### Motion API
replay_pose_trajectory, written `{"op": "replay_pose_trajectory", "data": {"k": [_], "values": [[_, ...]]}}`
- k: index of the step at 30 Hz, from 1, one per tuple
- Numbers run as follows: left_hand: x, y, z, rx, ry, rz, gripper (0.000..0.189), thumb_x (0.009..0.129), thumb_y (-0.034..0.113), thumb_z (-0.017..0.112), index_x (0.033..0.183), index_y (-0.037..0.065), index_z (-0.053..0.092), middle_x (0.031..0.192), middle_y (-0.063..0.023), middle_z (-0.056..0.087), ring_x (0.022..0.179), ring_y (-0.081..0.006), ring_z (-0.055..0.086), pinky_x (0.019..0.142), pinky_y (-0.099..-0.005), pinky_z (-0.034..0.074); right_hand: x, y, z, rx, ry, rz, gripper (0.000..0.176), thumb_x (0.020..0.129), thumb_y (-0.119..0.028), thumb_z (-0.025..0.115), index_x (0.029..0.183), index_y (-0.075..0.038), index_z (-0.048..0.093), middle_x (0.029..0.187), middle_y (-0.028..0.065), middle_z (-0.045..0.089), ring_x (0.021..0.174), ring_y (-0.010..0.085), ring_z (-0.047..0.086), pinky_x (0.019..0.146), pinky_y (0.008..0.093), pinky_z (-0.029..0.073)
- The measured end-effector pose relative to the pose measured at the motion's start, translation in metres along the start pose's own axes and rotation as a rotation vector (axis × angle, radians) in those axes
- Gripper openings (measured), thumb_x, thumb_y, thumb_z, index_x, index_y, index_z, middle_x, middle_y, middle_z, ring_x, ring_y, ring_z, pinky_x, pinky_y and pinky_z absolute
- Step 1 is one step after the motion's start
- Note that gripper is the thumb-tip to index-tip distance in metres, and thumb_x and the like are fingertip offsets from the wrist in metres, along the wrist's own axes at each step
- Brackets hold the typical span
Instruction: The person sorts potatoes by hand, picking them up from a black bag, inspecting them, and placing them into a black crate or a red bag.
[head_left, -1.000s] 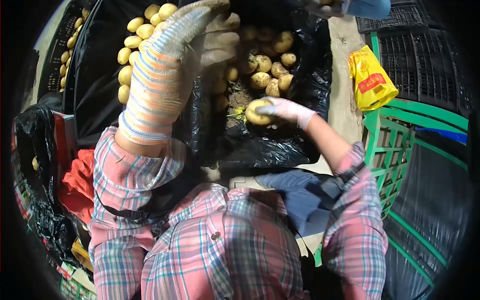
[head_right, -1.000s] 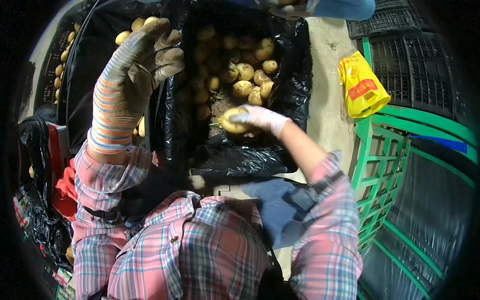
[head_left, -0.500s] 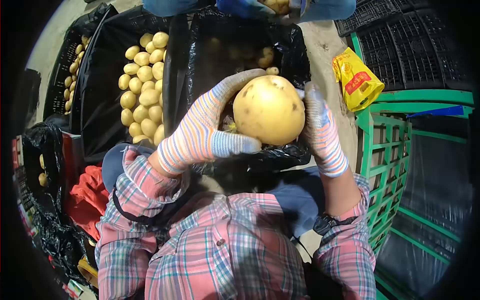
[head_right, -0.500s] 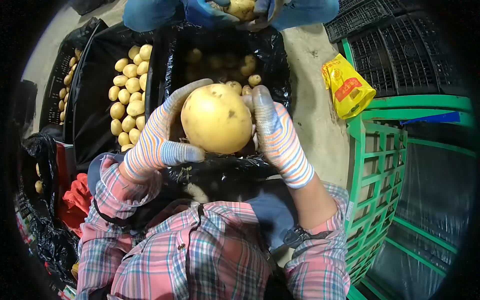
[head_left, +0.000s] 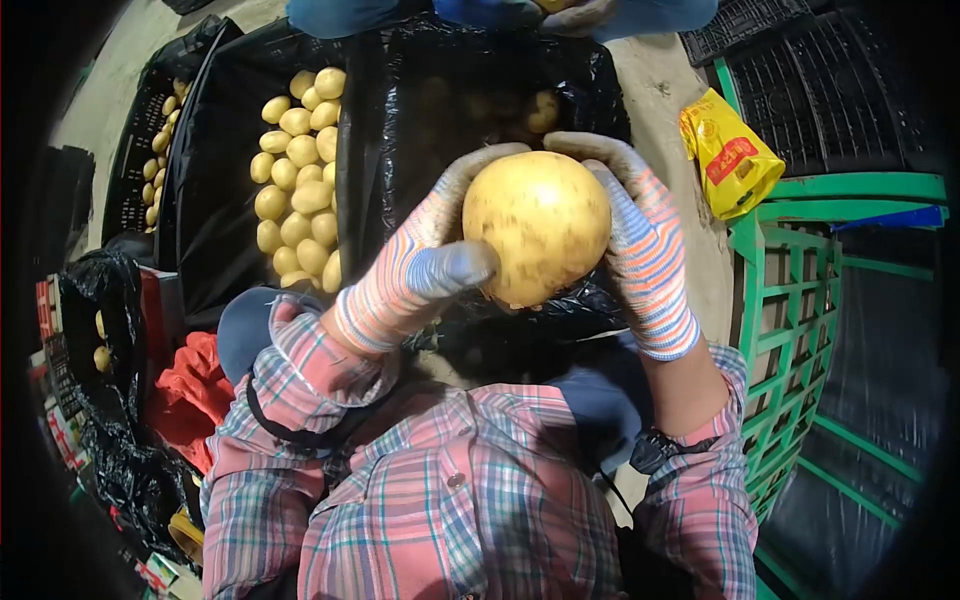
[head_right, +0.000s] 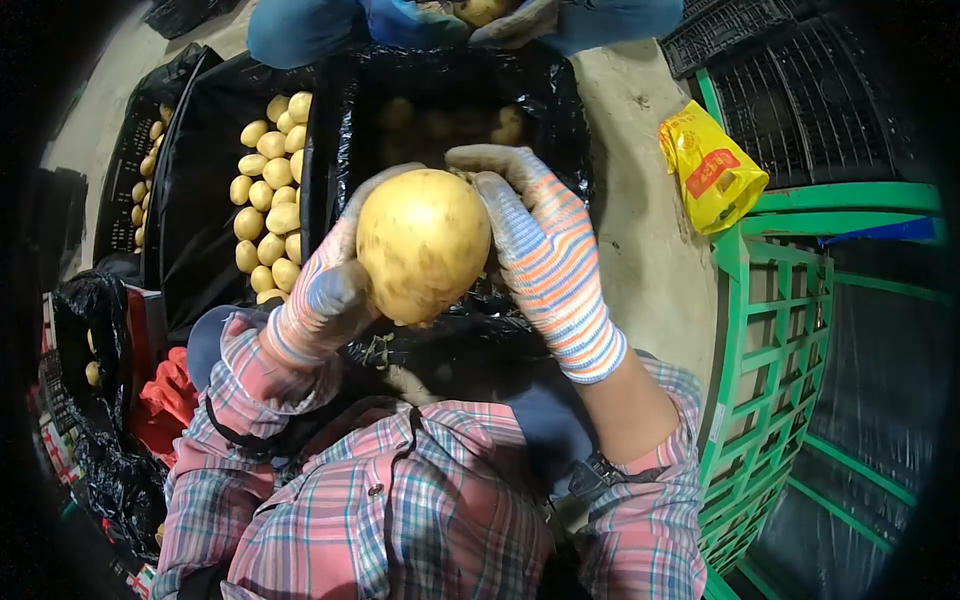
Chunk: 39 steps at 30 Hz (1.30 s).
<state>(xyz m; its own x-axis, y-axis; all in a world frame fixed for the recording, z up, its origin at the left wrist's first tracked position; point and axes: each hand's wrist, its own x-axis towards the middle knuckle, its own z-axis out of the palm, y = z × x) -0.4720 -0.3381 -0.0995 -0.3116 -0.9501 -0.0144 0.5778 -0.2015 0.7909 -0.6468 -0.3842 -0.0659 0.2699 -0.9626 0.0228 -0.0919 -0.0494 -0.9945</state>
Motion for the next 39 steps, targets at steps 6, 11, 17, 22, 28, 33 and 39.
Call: {"op": "replay_pose_trajectory", "data": {"k": [6, 11, 17, 22, 28, 33, 39], "values": [[-0.005, -0.008, 0.0, -0.263, -0.045, -0.136, 0.089, 0.076, 0.063, 0.065, 0.135, 0.004, 0.033, 0.114, -0.0145, 0.058, 0.082, -0.0202, 0.066, 0.055, -0.0277, 0.057, -0.008, -0.01, 0.002, -0.045, 0.0, -0.07, 0.039, 0.096, -0.033, 0.047, 0.108, 0.001, 0.063, 0.093, 0.01, 0.062, 0.086, 0.0157, 0.058, 0.081, 0.0282, 0.045], [-0.009, -0.005, 0.003, -0.329, -0.001, -0.225, 0.086, 0.08, 0.069, 0.053, 0.135, 0.005, 0.035, 0.103, -0.0147, 0.063, 0.075, -0.0205, 0.067, 0.053, -0.0265, 0.057, -0.008, -0.011, 0.004, -0.136, -0.025, -0.147, 0.038, 0.098, -0.031, 0.045, 0.107, 0.001, 0.063, 0.097, 0.0122, 0.063, 0.091, 0.0187, 0.06, 0.083, 0.0301, 0.046], [-0.011, -0.004, -0.004, -0.334, -0.012, -0.364, 0.09, 0.079, 0.078, 0.041, 0.134, 0.006, 0.043, 0.112, -0.019, 0.06, 0.088, -0.0311, 0.065, 0.064, -0.0391, 0.057, -0.009, -0.007, 0.009, 0.004, -0.06, -0.017, 0.033, 0.096, -0.026, 0.048, 0.109, 0.001, 0.062, 0.101, 0.0127, 0.063, 0.091, 0.0193, 0.062, 0.083, 0.0294, 0.047], [-0.012, -0.006, 0.005, -0.29, 0.035, -0.296, 0.088, 0.079, 0.068, 0.056, 0.138, 0.006, 0.036, 0.133, -0.0166, 0.048, 0.119, -0.0304, 0.051, 0.1, -0.0447, 0.042, -0.012, -0.012, 0.015, -0.4, -0.111, -0.333, 0.064, 0.069, -0.04, 0.072, 0.118, -0.002, 0.057, 0.106, 0.016, 0.061, 0.101, 0.0316, 0.057, 0.091, 0.0387, 0.043], [-0.01, -0.008, -0.004, -0.265, -0.031, -0.374, 0.081, 0.081, 0.063, 0.057, 0.133, 0.003, 0.04, 0.121, -0.0136, 0.056, 0.106, -0.026, 0.06, 0.087, -0.0373, 0.053, 0.0, 0.0, 0.021, -0.495, -0.108, -0.533, 0.05, 0.075, -0.037, 0.068, 0.109, -0.002, 0.062, 0.104, 0.0161, 0.062, 0.099, 0.0327, 0.059, 0.091, 0.0389, 0.043], [-0.013, -0.008, 0.011, -0.269, 0.061, -0.301, 0.077, 0.083, 0.061, 0.057, 0.134, 0.007, 0.04, 0.113, -0.0082, 0.059, 0.096, -0.0151, 0.06, 0.069, -0.0256, 0.051, 0.007, 0.015, 0.019, 0.013, -0.103, -0.065, 0.04, 0.098, -0.03, 0.04, 0.101, 0.0, 0.066, 0.093, 0.0133, 0.066, 0.09, 0.0218, 0.063, 0.086, 0.0314, 0.047], [-0.01, 0.006, 0.01, -0.166, 0.008, -0.113, 0.095, 0.071, 0.045, 0.077, 0.141, 0.003, 0.028, 0.134, -0.0128, 0.042, 0.123, -0.0247, 0.045, 0.101, -0.0368, 0.041, -0.003, -0.002, 0.018, -0.36, -0.122, -0.404, 0.051, 0.088, -0.04, 0.056, 0.118, 0.001, 0.057, 0.114, 0.0195, 0.056, 0.107, 0.0334, 0.055, 0.095, 0.0383, 0.042]]}}
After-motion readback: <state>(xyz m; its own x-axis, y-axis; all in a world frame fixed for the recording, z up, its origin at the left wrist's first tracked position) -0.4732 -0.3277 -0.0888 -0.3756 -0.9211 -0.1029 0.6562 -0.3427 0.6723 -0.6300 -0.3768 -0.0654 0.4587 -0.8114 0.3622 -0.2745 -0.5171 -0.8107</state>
